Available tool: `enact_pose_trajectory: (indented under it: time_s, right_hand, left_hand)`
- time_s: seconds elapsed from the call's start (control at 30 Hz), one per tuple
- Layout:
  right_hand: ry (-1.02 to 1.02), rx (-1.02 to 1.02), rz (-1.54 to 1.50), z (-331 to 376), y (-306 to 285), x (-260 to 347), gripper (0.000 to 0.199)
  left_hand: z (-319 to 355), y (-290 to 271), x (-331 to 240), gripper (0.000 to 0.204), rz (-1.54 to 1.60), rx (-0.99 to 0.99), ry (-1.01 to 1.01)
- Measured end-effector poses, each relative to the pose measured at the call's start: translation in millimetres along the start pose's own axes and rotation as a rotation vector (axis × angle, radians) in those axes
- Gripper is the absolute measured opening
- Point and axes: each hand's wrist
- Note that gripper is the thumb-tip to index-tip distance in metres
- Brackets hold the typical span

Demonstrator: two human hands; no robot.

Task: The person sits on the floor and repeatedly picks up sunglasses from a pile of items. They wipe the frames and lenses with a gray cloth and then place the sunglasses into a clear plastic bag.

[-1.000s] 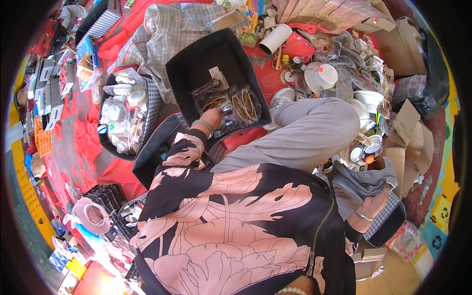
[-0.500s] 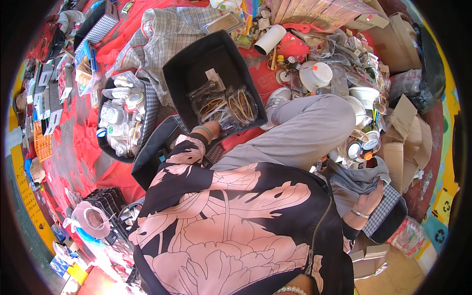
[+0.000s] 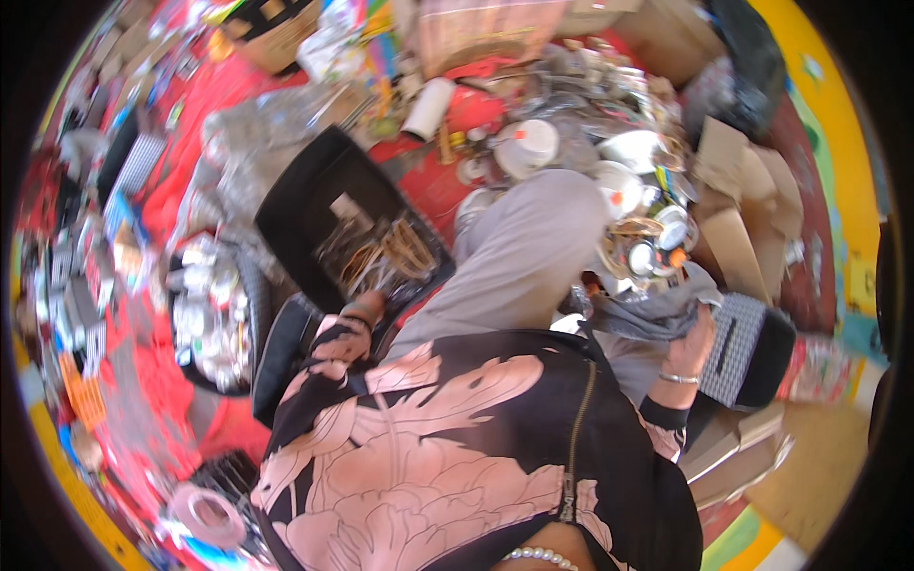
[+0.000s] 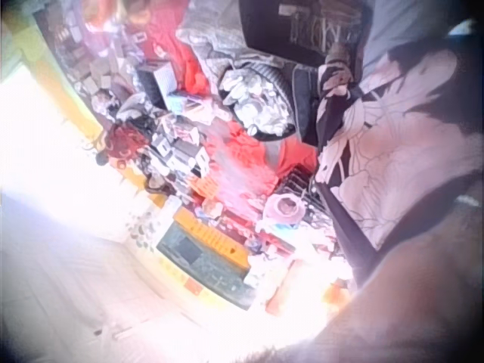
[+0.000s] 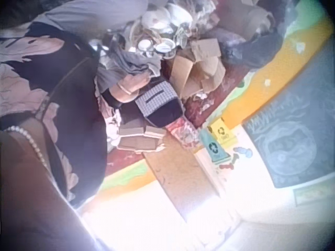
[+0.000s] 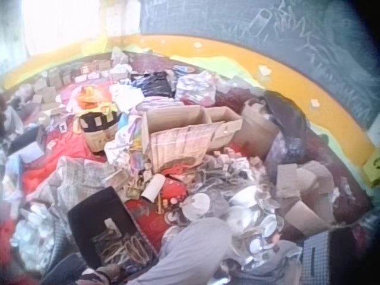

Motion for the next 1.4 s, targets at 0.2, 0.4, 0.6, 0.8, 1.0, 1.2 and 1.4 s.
enact_pose_trajectory:
  time_s: [0.2,0.4,0.6,0.8,1.0,1.2,1.4]
  right_hand:
    - [-0.005,-0.051,-0.162,-4.8,-9.0,-9.9,0.022]
    - [-0.012,0.053,-0.234,9.8,-26.7,12.5,0.028]
    - [0.058,-0.033,-0.405,7.5,-57.0,11.6,0.038]
    - [-0.236,0.411,-0.921,-8.3,-88.7,23.9,0.046]
    - [-0.014,0.263,-1.032,2.9,-99.8,39.3,0.058]
    - [0.024,0.236,-0.754,3.1,-117.0,25.1,0.057]
    - [-0.023,0.38,-0.705,3.2,-114.6,27.7,0.07]
  left_hand:
    - [-33.7,-18.9,16.9,0.029,-0.46,0.404,-0.08]
    - [-67.0,-88.0,-37.2,0.024,-0.803,0.543,0.118]
    - [-110.2,-279.9,-188.4,0.026,-0.433,-0.564,0.358]
    - [-78.9,-334.1,-496.2,0.02,-0.187,-0.561,0.994]
    - [-194.9,-153.4,-581.5,0.022,-0.568,-0.022,1.128]
    - [-226.4,-62.9,-586.7,0.037,-0.571,0.025,0.648]
    - [-222.7,-60.2,-597.6,0.037,-0.455,-0.015,0.531]
Point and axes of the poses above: each hand's wrist, its own z-axis away from the middle knuckle, its own y-axis out of the palm, x = y × z, and after that the axes turned 5 degrees about y, right-handed
